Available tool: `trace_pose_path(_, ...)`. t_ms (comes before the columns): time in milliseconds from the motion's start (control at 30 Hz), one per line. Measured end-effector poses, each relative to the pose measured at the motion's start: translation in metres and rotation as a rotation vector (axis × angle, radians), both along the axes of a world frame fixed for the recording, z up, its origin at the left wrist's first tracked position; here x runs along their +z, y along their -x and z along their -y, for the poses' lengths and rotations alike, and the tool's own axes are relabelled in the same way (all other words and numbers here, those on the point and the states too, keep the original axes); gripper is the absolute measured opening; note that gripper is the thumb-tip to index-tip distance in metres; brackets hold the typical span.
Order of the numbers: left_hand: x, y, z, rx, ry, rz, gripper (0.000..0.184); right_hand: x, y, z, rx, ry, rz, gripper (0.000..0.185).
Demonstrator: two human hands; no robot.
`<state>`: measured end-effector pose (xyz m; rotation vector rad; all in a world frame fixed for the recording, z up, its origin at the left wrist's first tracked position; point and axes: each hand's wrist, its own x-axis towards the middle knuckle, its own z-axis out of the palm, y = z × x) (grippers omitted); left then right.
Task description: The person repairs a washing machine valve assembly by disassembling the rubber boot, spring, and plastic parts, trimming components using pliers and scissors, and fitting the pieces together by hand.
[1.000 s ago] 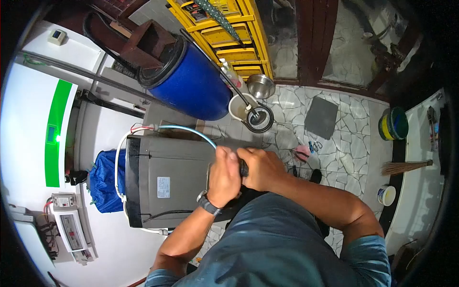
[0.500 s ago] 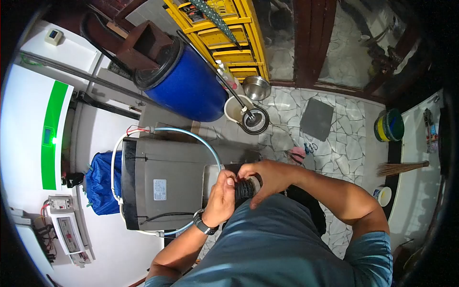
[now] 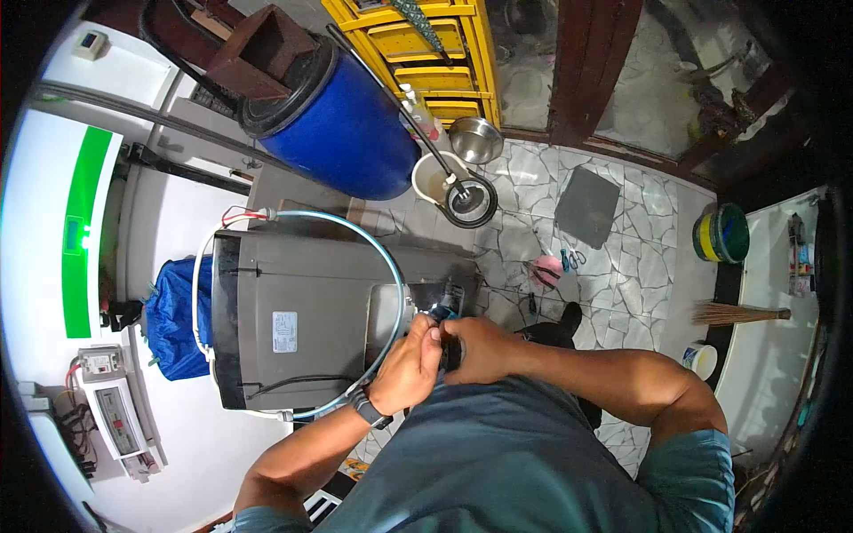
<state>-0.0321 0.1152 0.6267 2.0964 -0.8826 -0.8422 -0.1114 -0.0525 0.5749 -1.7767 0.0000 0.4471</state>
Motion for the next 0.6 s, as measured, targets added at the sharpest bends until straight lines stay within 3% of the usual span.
trace_pose_path(100, -0.016, -0.002, 0.003, 0.058, 0.011, 0.259, 0.019, 0.001, -0.005, -0.002, -0.105, 0.079, -0.022, 0.056)
trace_pose_path(400, -0.037, -0.022, 0.038, 0.072, -0.209, 0.506, 0.019, -0.028, -0.021, -0.012, -0.376, 0.181, -0.056, 0.048)
trace_pose_path(533, -0.059, -0.025, 0.054, 0.081, -0.302, 0.474, 0.024, -0.047, -0.022, -0.011, -0.484, 0.288, -0.1, 0.042)
trace_pose_path(600, -0.053, -0.023, 0.052, 0.073, -0.308, 0.392, 0.029, -0.047, -0.013, -0.003, -0.51, 0.225, -0.101, 0.048)
